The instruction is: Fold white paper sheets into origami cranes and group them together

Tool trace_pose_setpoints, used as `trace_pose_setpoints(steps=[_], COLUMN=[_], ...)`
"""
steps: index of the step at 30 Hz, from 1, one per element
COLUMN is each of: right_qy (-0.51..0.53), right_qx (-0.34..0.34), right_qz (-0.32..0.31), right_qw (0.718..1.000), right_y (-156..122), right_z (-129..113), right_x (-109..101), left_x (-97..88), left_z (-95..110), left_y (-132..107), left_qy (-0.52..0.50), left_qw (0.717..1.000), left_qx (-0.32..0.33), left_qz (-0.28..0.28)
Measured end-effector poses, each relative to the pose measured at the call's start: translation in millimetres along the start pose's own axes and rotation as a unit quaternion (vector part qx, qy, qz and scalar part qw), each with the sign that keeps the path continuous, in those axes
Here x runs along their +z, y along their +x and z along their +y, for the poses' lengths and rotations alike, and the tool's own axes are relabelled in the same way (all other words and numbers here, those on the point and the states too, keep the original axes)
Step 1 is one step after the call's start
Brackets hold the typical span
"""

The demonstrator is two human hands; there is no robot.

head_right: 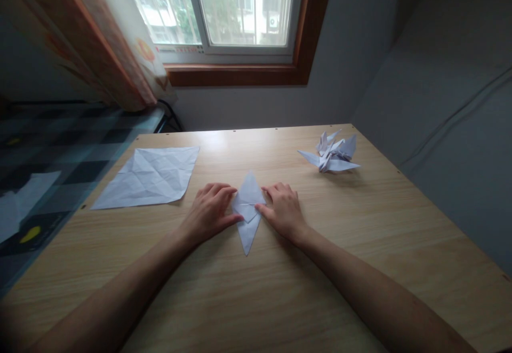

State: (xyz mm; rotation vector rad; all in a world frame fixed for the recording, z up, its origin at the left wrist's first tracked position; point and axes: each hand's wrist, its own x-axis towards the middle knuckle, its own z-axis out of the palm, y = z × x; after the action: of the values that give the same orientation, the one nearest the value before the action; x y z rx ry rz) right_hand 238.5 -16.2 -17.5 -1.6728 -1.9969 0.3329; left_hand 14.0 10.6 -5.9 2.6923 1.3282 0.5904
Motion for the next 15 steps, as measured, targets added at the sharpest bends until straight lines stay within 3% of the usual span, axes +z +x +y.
trace_pose_setpoints(steps=[6, 15], right_qy=[0.016, 0.060], right_qx=[0.009, -0.017], right_qz=[-0.002, 0.023], right_qw=[1.000, 0.998], right_y=[0.0, 0.4], right_z=[-1.8, 0.0], right_x=[0.1, 0.1], left_x=[1.0, 4.4], left_z=[-0.7, -5.1], left_y=[0.2, 0.1], left_qy=[-0.012, -0.067], left_qw=[1.000, 0.996], left_qx=[-0.005, 0.010], left_qz=[-0.005, 0.057])
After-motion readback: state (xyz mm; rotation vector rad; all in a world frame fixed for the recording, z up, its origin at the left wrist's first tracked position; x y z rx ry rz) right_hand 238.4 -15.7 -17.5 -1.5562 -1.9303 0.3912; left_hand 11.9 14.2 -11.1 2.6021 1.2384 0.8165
